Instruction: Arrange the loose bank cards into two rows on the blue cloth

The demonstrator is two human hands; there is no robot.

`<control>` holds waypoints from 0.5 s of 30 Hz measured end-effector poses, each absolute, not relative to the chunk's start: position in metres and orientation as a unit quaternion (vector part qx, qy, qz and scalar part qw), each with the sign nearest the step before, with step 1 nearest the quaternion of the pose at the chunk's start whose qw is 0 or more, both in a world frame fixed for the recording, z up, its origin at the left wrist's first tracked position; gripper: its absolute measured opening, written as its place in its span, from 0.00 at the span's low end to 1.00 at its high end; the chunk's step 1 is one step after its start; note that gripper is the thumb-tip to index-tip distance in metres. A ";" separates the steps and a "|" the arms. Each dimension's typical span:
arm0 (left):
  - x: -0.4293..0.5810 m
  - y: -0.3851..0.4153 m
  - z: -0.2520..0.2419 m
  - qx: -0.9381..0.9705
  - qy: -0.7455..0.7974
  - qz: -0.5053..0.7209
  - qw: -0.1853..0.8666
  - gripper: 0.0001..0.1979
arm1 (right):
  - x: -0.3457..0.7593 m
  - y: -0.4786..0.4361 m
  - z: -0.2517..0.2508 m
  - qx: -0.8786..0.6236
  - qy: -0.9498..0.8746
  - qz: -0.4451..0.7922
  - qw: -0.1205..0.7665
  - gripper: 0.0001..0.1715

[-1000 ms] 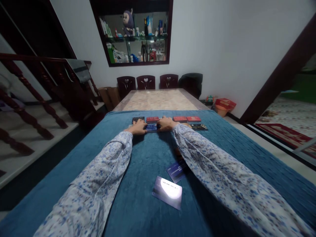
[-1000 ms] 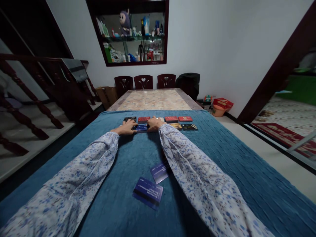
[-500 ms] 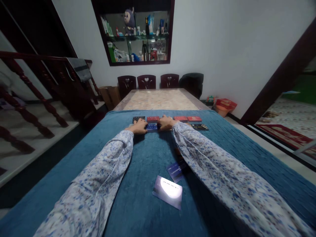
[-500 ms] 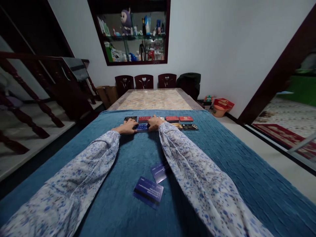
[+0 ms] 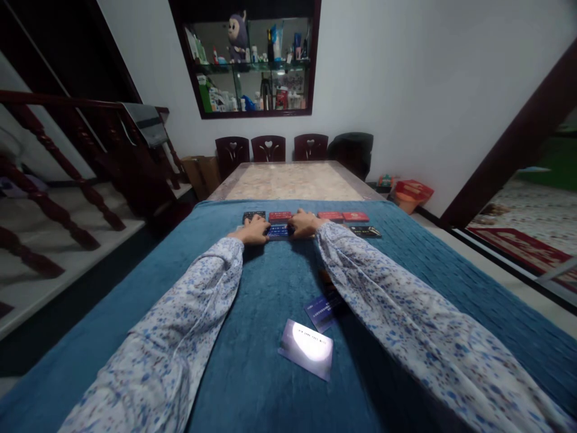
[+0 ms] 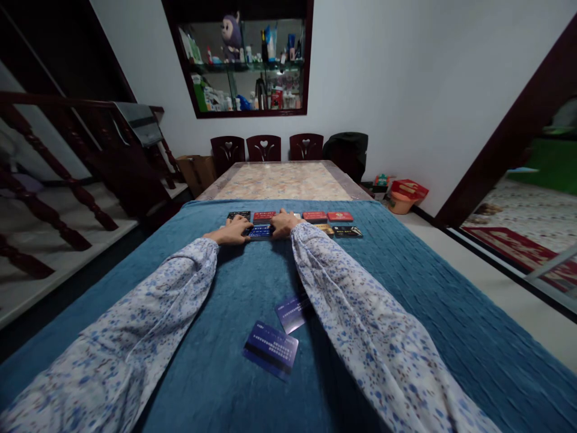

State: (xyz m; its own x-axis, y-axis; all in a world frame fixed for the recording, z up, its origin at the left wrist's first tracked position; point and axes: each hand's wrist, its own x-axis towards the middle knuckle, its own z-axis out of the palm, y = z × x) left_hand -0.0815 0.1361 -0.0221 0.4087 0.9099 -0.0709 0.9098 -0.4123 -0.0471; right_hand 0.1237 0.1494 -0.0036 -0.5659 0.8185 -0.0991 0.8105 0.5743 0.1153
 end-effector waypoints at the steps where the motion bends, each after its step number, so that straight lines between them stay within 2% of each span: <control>1: -0.082 0.136 -0.022 -0.839 -0.542 0.046 0.002 0.22 | 0.124 0.149 -0.004 0.460 0.885 0.028 0.069 0.27; 9: -0.082 0.131 -0.017 -0.837 -0.547 0.025 0.007 0.27 | 0.131 0.159 -0.008 0.457 0.887 0.033 0.055 0.28; 15: -0.092 0.116 -0.018 -0.857 -0.514 -0.031 0.026 0.25 | 0.145 0.143 -0.003 0.442 0.896 0.050 0.010 0.26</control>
